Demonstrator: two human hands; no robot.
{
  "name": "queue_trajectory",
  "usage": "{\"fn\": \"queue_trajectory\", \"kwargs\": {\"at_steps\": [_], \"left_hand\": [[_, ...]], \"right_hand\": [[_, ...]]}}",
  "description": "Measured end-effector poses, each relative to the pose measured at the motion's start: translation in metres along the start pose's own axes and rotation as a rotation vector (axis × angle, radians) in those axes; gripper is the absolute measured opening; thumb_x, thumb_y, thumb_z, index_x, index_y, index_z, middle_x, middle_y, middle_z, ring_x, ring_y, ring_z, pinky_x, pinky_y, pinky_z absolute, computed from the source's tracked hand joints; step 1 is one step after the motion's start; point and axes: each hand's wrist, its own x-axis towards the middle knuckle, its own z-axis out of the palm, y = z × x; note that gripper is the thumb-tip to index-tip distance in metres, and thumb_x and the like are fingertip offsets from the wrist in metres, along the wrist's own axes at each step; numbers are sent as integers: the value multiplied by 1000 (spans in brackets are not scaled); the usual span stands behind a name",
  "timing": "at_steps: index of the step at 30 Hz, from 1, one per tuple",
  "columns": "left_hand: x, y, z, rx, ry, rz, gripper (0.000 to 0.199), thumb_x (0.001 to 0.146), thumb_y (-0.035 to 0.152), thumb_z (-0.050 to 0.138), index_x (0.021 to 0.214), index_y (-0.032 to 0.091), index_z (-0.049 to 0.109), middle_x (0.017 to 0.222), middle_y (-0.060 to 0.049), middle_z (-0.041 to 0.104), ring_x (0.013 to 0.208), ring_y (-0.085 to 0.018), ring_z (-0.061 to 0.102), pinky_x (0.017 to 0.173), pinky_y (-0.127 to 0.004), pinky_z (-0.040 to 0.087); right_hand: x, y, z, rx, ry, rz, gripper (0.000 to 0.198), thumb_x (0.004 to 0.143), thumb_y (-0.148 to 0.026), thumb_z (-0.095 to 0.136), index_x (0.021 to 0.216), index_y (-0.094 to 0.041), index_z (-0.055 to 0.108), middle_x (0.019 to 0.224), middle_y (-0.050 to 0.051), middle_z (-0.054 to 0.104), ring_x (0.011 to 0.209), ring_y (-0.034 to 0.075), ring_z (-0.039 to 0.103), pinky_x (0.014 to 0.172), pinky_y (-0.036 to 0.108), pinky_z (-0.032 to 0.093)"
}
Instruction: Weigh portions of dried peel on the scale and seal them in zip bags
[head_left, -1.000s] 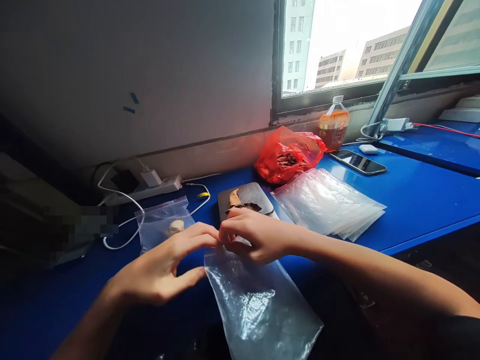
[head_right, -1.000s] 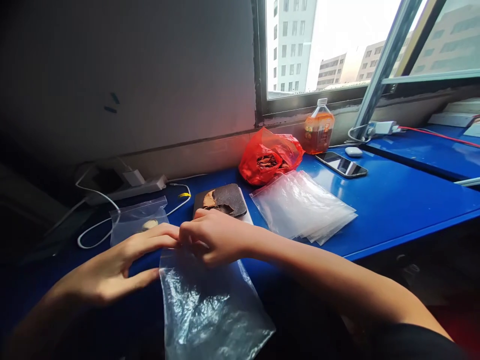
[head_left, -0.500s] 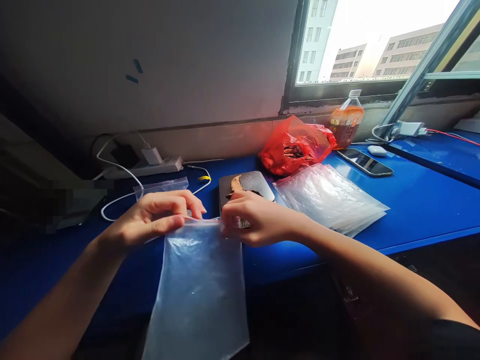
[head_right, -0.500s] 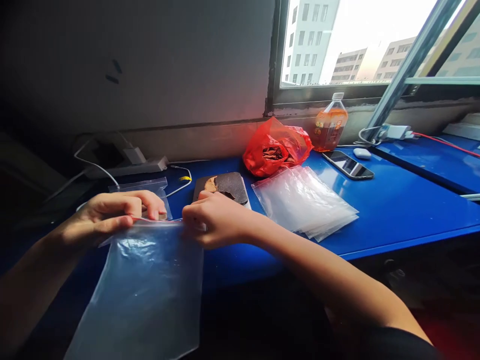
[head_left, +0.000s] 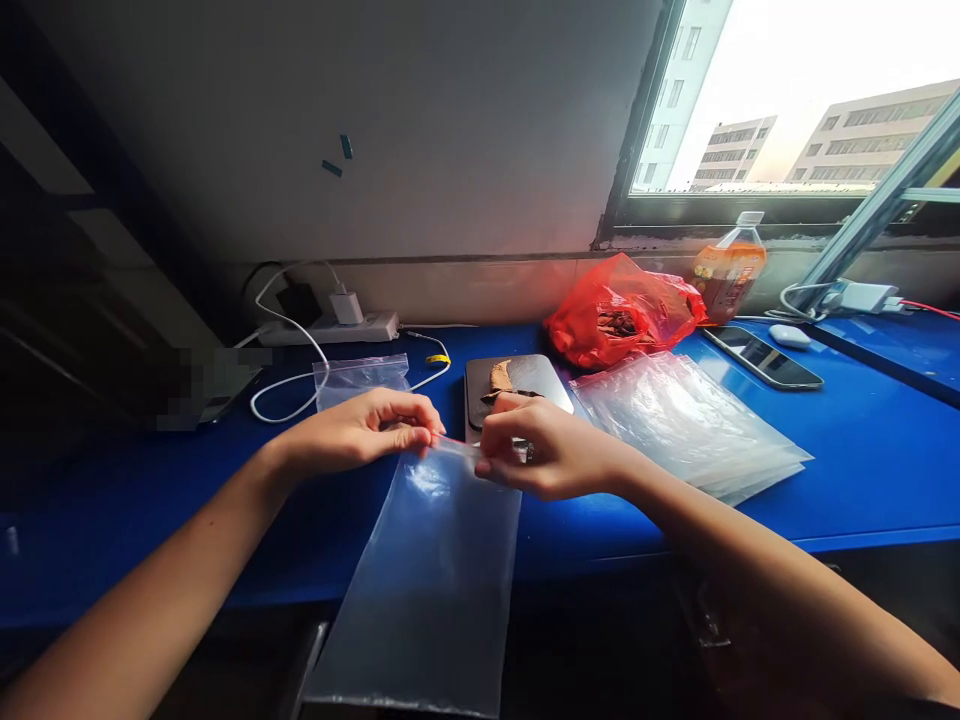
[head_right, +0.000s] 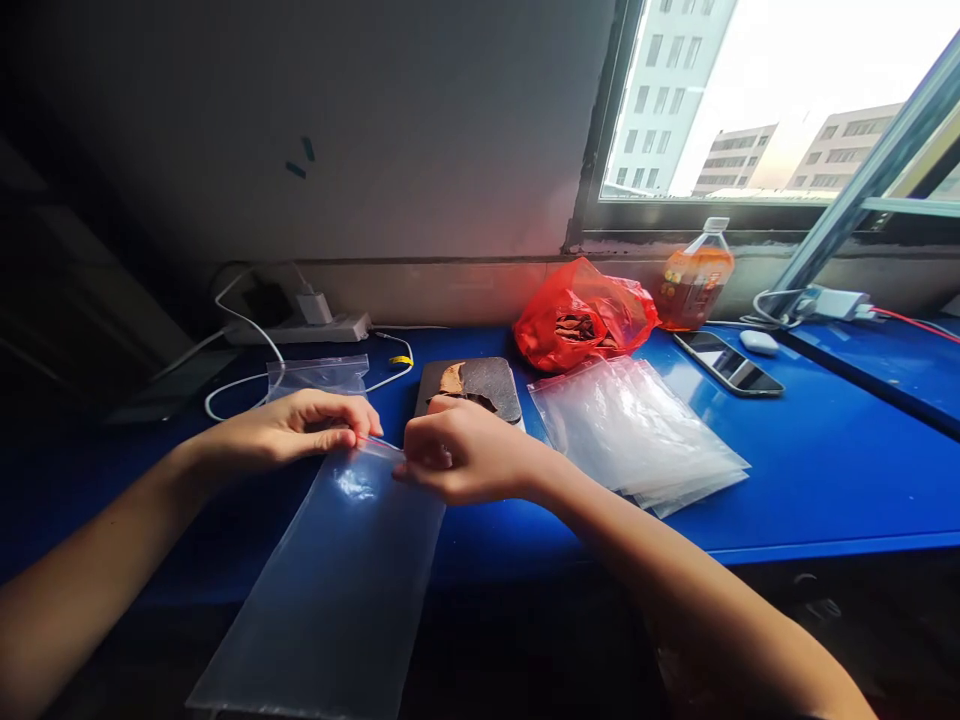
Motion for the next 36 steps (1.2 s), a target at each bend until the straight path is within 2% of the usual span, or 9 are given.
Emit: {"fn": "queue_trajectory", "kwargs": {"at_steps": [4,6,9,11,17,21,24,29,36], "left_hand": [[-2,8,0,61,-134,16,22,92,33,56,85,14,65,77,-4,68,73,-16,63,68,-24,51],[-2,10,0,29,-116,31,20,92,31,56,87,14,66,80,-5,68,74,-16,64,70,-24,52],[-3,10,0,-21,-48,48,20,93,31,56,87,14,65,82,-6,68,75,-15,63,71,-24,53],[-3,9,0,-10,-37,59,20,93,29,56,85,14,65,81,-6,68,75,-15,63,70,-23,53],[-3,10,5,9,-125,79,13,90,19,56,88,14,68,86,-7,72,80,-17,67,74,-24,55],[-3,14,9,-20,-167,88,12,89,16,57,89,14,70,88,-8,73,82,-17,68,76,-25,55],[-4,16,9,-8,-165,96,11,89,15,59,89,14,70,88,-8,73,82,-17,68,76,-24,54],[-4,16,10,-7,-143,103,12,88,14,58,90,15,70,88,-7,73,83,-16,67,77,-24,54],[-4,18,12,-1,-128,98,13,89,13,57,90,15,70,88,-6,73,83,-15,67,78,-22,54]], "right_hand": [[-3,0,-11,174,-19,39,24,88,-37,62,76,-17,61,68,0,60,64,12,54,58,24,41],[-4,5,-19,143,97,34,21,90,-36,60,80,-17,62,72,0,62,66,12,56,60,24,43],[-7,18,-31,-55,388,57,14,90,-29,58,84,-18,63,81,3,66,73,14,60,68,27,46],[-7,27,-34,-133,483,107,10,88,-27,59,87,-18,62,86,5,67,75,15,60,70,28,47],[-8,41,-21,-352,257,221,27,81,-21,66,107,-16,61,102,10,68,99,25,58,84,39,47],[-9,44,-20,-369,179,341,30,83,-19,65,112,-15,59,97,10,68,98,25,56,81,38,47],[-9,43,-27,-259,186,369,29,80,-18,67,108,-17,60,96,7,66,89,19,59,76,33,48],[-9,35,-36,-22,174,294,21,80,-15,61,101,-17,62,83,1,60,72,12,55,63,24,46],[-6,19,-30,441,111,247,19,82,-25,64,98,-16,62,78,1,62,68,12,57,60,25,45]]}}
